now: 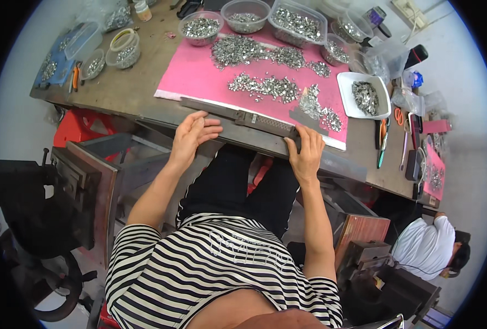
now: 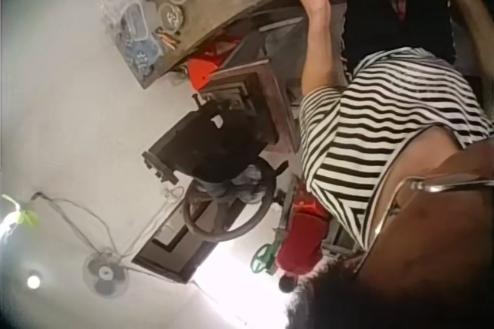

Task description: The person places small metal pieces into a metal holder by hand, places the holder into a press machine to press it, and then continues loading metal pieces into the holder.

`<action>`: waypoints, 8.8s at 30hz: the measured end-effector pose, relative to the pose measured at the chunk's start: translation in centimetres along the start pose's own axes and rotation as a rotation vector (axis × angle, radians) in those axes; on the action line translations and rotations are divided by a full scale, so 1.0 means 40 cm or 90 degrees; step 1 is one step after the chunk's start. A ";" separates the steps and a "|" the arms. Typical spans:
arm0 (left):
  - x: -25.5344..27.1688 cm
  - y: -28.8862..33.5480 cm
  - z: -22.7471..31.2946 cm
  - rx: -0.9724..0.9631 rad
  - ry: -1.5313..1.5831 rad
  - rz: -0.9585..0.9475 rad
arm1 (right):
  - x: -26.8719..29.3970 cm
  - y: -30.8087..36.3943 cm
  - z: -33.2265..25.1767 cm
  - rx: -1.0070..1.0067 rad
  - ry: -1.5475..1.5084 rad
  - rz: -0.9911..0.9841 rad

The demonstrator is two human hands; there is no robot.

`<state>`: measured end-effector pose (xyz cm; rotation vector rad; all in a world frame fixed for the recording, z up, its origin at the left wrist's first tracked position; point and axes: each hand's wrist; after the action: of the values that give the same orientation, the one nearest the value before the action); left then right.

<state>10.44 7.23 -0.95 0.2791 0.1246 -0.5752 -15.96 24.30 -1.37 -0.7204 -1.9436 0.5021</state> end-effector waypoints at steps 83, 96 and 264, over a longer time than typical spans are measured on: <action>-0.202 -0.098 -0.020 -0.609 -0.771 0.029 | 0.184 -0.086 0.208 -0.259 -0.128 0.263; -0.293 -0.103 0.025 -0.596 -0.767 0.019 | 0.116 -0.027 0.147 -0.137 -0.007 0.093; -0.319 -0.124 -0.044 -0.675 -0.635 0.125 | 0.027 -0.067 0.005 -0.166 -0.271 -0.002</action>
<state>-3.00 10.39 -1.28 -1.0206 -0.5553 -0.3356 -17.25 23.03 0.87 -0.8225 -2.4400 0.4274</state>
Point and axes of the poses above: each hand's wrist, its own y-axis away from the middle knuckle, its own x-axis out of the back of the hand, z = x × y, and after that the axes turned 14 degrees about -y, right-handed
